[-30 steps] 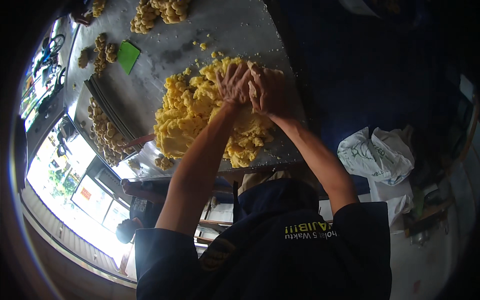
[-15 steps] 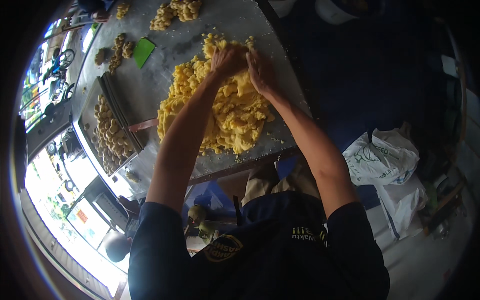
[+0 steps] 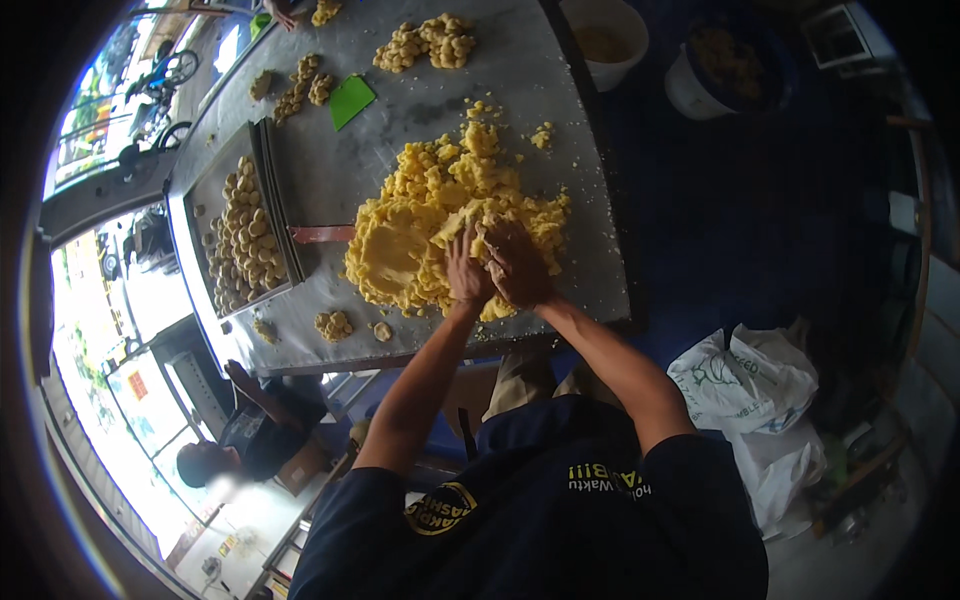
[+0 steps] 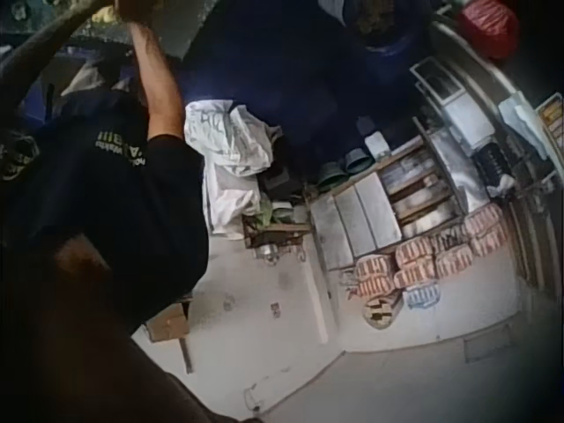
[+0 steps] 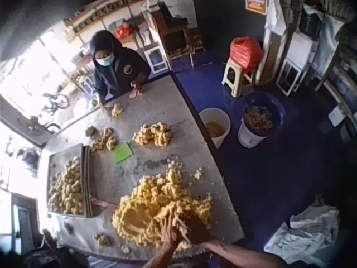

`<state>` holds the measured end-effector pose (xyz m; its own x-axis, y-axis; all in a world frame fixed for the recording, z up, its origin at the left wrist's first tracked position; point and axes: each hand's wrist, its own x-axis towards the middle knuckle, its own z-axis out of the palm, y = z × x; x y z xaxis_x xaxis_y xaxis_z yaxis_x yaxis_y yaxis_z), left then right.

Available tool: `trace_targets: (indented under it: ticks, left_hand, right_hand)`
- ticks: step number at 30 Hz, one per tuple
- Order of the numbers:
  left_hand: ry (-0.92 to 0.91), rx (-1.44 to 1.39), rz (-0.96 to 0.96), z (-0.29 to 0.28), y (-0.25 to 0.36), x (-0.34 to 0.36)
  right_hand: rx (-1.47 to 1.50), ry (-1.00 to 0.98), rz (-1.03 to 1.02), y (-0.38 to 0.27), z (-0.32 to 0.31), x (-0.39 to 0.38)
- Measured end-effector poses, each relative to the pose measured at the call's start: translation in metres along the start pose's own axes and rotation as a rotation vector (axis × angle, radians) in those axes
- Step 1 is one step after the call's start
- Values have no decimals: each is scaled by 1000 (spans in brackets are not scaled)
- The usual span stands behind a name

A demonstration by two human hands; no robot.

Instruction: The person kneads a large mass of yellow dough by hand on a metal table, uses a scraper to portion it, and rolls small pieces into balls.

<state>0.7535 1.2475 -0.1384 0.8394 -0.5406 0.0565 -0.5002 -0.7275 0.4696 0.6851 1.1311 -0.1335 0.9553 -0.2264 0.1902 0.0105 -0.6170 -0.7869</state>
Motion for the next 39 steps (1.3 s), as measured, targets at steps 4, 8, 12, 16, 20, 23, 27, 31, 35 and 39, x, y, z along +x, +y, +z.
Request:
trace_targets:
  ticks: [4,8,12,16,20,23,27,31,35,39]
  left_hand:
    - [-16,97,-85,17,0,7]
    - [-83,35,-123,40,-20,25]
    - [-160,169,-151,55,-24,46]
    - [-149,-69,-260,48,-26,64]
    - [-76,32,-186,49,-33,83]
    - [22,-4,-252,49,-29,112]
    - [188,31,-281,61,-49,139]
    - [119,99,-358,55,-54,175]
    - [146,157,-398,54,-59,179]
    - [34,70,-411,32,-44,163]
  right_hand:
    - [-30,102,-33,21,18,16]
    - [-8,-42,-85,37,16,46]
    - [-125,-163,-105,47,15,68]
    - [-158,-214,-94,61,19,87]
    - [-172,-164,-122,71,24,110]
    - [-165,-122,-183,88,24,130]
    - [-195,-96,-203,102,32,162]
    - [-203,-104,16,107,33,195]
    - [-252,-44,123,88,40,197]
    - [-187,-104,152,70,20,164]
